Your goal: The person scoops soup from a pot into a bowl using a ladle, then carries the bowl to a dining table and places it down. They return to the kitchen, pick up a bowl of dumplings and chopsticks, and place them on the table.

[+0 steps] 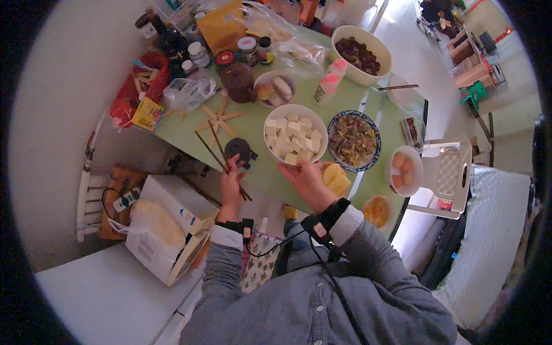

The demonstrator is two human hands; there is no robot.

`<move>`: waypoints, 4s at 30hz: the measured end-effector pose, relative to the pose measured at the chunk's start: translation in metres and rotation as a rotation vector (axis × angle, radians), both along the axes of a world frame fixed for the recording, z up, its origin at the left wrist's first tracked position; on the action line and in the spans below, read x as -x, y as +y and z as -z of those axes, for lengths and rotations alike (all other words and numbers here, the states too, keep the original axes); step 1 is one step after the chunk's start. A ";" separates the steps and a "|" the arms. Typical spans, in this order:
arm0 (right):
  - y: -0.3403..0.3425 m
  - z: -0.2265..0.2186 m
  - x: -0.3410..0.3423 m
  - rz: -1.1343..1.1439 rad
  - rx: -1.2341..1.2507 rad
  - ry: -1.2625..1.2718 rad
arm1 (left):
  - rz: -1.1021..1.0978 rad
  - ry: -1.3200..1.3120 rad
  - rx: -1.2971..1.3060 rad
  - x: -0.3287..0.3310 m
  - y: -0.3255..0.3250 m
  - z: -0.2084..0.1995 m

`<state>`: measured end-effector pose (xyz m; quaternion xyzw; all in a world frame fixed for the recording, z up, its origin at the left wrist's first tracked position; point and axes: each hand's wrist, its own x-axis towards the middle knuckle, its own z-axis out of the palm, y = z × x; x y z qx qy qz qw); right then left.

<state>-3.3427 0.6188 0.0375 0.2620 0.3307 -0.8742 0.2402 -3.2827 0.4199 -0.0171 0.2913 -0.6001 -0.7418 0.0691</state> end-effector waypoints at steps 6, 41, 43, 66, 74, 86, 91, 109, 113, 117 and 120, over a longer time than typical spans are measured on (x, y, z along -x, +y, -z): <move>-0.008 0.007 0.007 0.098 -0.111 -0.070 | 0.002 -0.007 -0.022 0.000 -0.005 0.006; -0.013 0.041 0.039 0.201 0.193 0.059 | 0.057 -0.006 -0.110 0.013 -0.004 0.001; -0.012 0.043 0.041 0.186 0.161 0.064 | 0.048 -0.005 -0.128 0.014 -0.003 0.002; 0.128 -0.109 -0.127 -0.882 -0.622 0.568 | 0.492 0.391 -0.896 -0.060 0.176 -0.147; 0.260 -0.091 -0.189 -0.483 -0.925 0.328 | 1.019 -0.253 -0.404 -0.061 0.243 -0.083; 0.349 -0.010 -0.220 -0.427 -0.628 0.197 | 0.866 -0.444 -0.785 -0.077 0.320 0.007; 0.343 0.014 -0.203 -0.512 -0.617 0.234 | 0.813 -0.461 -0.684 -0.078 0.328 0.007; 0.316 0.051 -0.161 -0.640 -0.456 0.230 | 0.675 -0.349 -0.619 -0.060 0.298 0.020; 0.312 0.053 -0.153 -0.666 -0.468 0.195 | 0.630 -0.307 -0.633 -0.057 0.291 0.013; 0.307 0.052 -0.151 -0.690 -0.524 0.192 | 0.635 -0.296 -0.637 -0.056 0.288 0.013; 0.306 0.050 -0.150 -0.687 -0.533 0.208 | 0.677 -0.343 -0.666 -0.060 0.284 0.012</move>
